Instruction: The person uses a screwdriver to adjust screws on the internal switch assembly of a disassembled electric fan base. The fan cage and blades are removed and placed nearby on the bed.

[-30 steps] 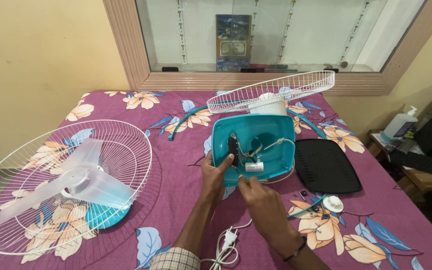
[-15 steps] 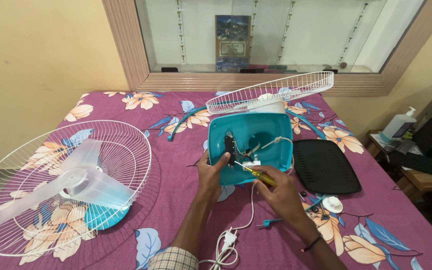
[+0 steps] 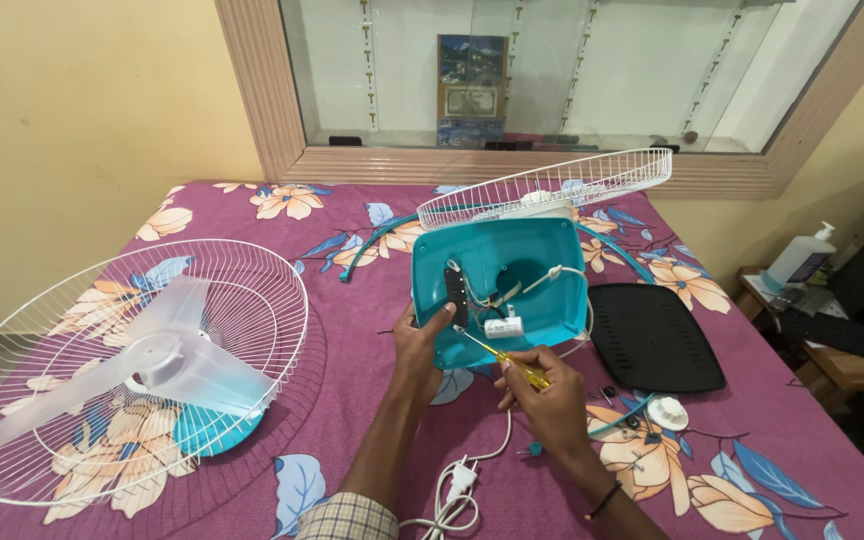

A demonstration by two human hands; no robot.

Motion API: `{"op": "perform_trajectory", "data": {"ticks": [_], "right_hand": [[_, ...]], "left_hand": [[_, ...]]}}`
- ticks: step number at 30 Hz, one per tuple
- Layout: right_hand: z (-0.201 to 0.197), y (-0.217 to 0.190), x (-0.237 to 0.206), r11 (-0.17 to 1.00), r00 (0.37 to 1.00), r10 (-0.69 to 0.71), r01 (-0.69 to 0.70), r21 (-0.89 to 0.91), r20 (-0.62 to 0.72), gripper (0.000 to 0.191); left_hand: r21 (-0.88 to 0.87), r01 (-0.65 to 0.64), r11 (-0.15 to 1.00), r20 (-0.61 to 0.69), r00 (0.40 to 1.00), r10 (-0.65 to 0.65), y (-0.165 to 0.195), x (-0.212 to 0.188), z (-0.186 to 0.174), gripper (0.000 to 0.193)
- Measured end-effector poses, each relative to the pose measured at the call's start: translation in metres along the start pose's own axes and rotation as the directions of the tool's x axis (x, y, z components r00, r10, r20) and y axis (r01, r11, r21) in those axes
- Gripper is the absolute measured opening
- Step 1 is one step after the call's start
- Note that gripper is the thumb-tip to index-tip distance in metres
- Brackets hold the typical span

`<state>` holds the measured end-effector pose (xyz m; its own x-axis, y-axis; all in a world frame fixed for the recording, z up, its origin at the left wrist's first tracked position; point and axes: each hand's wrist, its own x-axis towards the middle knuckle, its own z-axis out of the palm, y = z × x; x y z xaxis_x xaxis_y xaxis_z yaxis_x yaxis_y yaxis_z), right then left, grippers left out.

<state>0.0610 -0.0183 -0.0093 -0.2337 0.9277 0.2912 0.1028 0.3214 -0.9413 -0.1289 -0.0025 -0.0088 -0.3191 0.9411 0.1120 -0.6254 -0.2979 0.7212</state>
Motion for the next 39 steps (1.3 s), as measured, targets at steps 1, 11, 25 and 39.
{"op": "perform_trajectory", "data": {"ticks": [1, 11, 25, 39], "right_hand": [[0.000, 0.000, 0.000, 1.000, 1.000, 0.012, -0.012, -0.008, -0.002, 0.018], [0.004, -0.005, -0.004, 0.999, 0.999, 0.037, -0.037, -0.023, -0.015, 0.017], [0.004, -0.028, -0.014, 0.727, 0.899, -0.423, 0.409, -0.551, 0.109, 0.016], [0.010, -0.040, -0.014, 0.296, 0.833, -0.429, 0.494, -0.817, 0.349, 0.036]], "left_hand": [[-0.004, -0.008, 1.000, 0.007, 1.000, 0.008, 0.000, 0.000, 0.001, 0.035], [0.005, -0.019, 1.000, -0.004, 1.000, 0.020, -0.004, 0.001, 0.001, 0.039], [0.050, -0.043, 0.998, 0.001, 0.999, 0.043, -0.010, 0.002, -0.002, 0.038], [0.026, -0.038, 0.999, 0.011, 0.999, 0.038, -0.011, 0.002, -0.002, 0.034]]}}
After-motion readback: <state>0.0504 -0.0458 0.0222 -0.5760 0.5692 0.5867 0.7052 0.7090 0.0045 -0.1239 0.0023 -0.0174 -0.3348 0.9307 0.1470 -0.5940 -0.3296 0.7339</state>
